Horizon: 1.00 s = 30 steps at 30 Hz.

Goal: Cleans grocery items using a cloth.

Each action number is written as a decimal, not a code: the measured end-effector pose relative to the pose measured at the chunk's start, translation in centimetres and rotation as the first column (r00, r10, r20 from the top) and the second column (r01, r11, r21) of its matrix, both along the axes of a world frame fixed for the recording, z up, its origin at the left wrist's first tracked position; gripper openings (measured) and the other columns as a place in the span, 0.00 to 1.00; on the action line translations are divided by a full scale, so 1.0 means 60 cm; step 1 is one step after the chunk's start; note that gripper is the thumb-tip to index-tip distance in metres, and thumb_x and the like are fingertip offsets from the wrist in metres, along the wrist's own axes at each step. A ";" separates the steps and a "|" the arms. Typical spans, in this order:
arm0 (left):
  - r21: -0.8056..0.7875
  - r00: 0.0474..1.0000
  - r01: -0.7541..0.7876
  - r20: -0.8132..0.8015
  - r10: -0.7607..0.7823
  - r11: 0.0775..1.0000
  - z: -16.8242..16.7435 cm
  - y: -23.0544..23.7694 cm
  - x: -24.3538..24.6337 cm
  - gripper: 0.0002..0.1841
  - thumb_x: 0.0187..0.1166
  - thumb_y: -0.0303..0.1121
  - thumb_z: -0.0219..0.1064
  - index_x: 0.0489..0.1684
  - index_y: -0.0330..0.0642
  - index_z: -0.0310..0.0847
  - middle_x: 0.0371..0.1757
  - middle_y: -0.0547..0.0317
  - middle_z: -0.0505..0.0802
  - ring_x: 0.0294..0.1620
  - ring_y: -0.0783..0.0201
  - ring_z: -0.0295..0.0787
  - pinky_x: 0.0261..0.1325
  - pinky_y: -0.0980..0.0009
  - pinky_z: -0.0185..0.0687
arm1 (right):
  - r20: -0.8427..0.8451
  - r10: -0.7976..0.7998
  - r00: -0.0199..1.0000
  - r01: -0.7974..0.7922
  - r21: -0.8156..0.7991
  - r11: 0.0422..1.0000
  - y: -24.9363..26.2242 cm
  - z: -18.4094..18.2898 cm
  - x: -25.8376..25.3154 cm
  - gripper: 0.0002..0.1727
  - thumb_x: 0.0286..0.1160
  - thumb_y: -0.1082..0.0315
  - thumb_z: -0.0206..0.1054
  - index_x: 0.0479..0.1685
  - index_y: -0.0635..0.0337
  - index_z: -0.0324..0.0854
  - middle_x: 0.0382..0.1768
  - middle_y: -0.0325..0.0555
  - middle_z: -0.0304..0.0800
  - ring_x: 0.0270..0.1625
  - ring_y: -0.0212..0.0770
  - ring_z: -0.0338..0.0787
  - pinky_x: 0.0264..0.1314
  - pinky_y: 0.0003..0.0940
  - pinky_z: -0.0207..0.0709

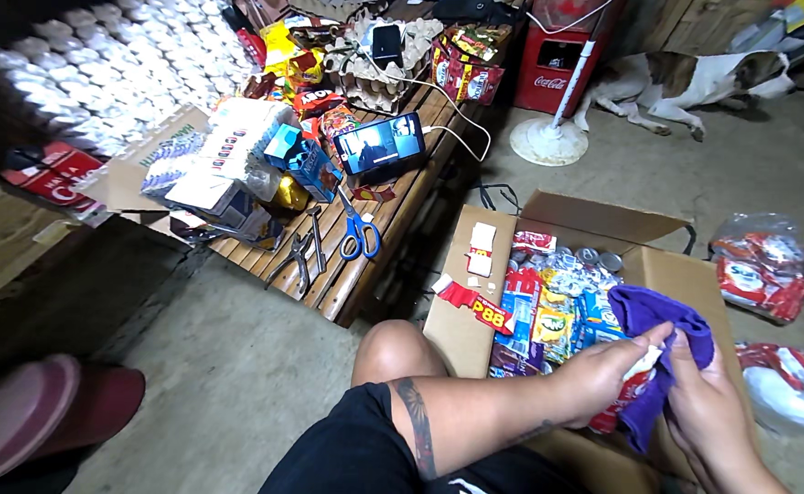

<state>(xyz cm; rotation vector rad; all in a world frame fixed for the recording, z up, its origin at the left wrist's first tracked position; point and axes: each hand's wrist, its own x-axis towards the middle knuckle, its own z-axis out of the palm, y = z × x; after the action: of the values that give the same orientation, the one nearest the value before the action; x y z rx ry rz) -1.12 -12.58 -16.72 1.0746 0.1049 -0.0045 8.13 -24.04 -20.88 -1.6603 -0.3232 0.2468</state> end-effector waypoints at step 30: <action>0.059 0.974 -0.056 0.223 0.042 0.997 -0.016 0.002 0.025 0.30 0.93 0.37 0.28 0.87 0.29 0.60 0.83 0.35 0.72 0.85 0.54 0.67 0.86 0.57 0.58 | 0.036 0.089 0.995 -0.091 0.073 0.993 -0.014 0.020 0.011 0.38 0.63 0.58 0.76 0.73 0.62 0.63 0.55 0.29 0.85 0.56 0.19 0.87 0.59 0.17 0.83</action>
<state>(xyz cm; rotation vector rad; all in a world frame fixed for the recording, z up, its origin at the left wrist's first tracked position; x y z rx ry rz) 0.38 -12.49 -17.68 1.1300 -0.0700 0.1641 8.78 -24.88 -19.67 -1.5794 -0.4274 0.2721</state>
